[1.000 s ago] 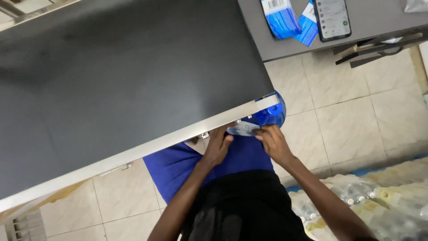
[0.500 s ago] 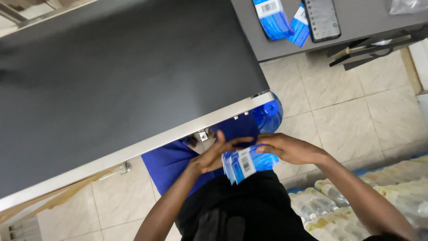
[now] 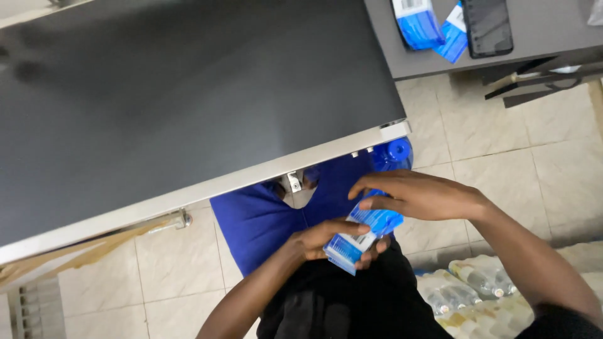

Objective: The person is peeling blue labels from a stack and placing them individually onto a conveyor belt in a water production facility.

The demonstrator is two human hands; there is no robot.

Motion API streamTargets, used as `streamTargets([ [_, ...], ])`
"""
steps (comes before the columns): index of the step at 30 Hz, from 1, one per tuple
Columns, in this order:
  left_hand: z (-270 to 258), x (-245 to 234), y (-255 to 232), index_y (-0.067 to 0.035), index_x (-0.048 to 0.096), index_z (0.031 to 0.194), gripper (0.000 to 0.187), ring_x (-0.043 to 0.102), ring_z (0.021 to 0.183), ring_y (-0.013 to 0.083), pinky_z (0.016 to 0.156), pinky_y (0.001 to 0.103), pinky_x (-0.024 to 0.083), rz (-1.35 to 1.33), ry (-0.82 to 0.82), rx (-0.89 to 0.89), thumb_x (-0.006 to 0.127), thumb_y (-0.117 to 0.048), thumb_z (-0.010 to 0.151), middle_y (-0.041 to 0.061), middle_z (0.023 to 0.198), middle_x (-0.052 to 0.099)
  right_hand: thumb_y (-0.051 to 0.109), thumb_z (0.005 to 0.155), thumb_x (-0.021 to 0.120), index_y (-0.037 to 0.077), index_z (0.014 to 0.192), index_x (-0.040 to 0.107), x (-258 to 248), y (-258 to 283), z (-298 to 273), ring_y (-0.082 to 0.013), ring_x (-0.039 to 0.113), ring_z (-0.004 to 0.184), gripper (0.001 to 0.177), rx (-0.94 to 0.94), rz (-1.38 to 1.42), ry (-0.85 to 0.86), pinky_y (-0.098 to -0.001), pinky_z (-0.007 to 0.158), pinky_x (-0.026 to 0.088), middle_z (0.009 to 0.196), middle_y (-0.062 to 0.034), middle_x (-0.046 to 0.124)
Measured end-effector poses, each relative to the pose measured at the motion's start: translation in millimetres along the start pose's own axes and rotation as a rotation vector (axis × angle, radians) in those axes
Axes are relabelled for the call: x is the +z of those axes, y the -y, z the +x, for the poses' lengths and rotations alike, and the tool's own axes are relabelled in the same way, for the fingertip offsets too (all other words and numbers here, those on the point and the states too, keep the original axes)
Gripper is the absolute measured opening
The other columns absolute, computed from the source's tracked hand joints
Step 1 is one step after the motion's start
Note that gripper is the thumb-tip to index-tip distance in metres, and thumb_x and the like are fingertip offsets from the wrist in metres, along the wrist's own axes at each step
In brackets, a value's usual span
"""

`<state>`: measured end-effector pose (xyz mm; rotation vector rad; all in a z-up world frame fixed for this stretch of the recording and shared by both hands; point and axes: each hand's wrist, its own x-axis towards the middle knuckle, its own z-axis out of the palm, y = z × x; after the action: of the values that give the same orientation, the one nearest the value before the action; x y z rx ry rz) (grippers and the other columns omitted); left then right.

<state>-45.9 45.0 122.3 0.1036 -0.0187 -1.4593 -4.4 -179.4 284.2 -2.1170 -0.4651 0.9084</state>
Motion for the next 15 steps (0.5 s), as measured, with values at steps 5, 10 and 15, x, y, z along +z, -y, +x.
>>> streamTargets([
  [5, 0, 0, -5, 0.006, 0.051, 0.14, 0.04, 0.062, 0.089, 0.0244, 0.073, 0.035, 0.055, 0.089, -0.059, 0.104, 0.069, -0.006, 0.106, 0.02, 0.111, 0.063, 0.033, 0.1, 0.074, 0.013, 0.145, 0.065, 15, 4, -4, -0.0399, 0.077, 0.114, 0.05, 0.13, 0.059, -0.285, -0.0543, 0.097, 0.061, 0.12, -0.017, 0.08],
  [10, -2, 14, -12, 0.002, 0.053, 0.134, 0.04, 0.061, 0.086, 0.0203, 0.072, 0.031, 0.052, 0.277, -0.095, 0.041, 0.072, -0.005, 0.099, 0.013, 0.099, 0.064, 0.026, 0.095, 0.081, 0.015, 0.143, 0.069, 44, -22, -18, -0.0339, 0.083, 0.104, 0.051, 0.2, 0.232, -0.305, -0.0502, 0.093, 0.065, 0.105, -0.0155, 0.083],
  [15, 4, 6, -9, 0.005, 0.05, 0.156, 0.062, 0.065, 0.08, 0.012, 0.071, 0.023, 0.057, 0.169, -0.011, -0.184, 0.071, -0.022, 0.104, 0.014, 0.118, 0.069, 0.035, 0.098, 0.073, 0.031, 0.142, 0.073, 33, -27, -25, -0.008, 0.071, 0.114, 0.045, 0.393, 0.349, -0.091, -0.027, 0.091, 0.054, 0.14, 0.0098, 0.077],
])
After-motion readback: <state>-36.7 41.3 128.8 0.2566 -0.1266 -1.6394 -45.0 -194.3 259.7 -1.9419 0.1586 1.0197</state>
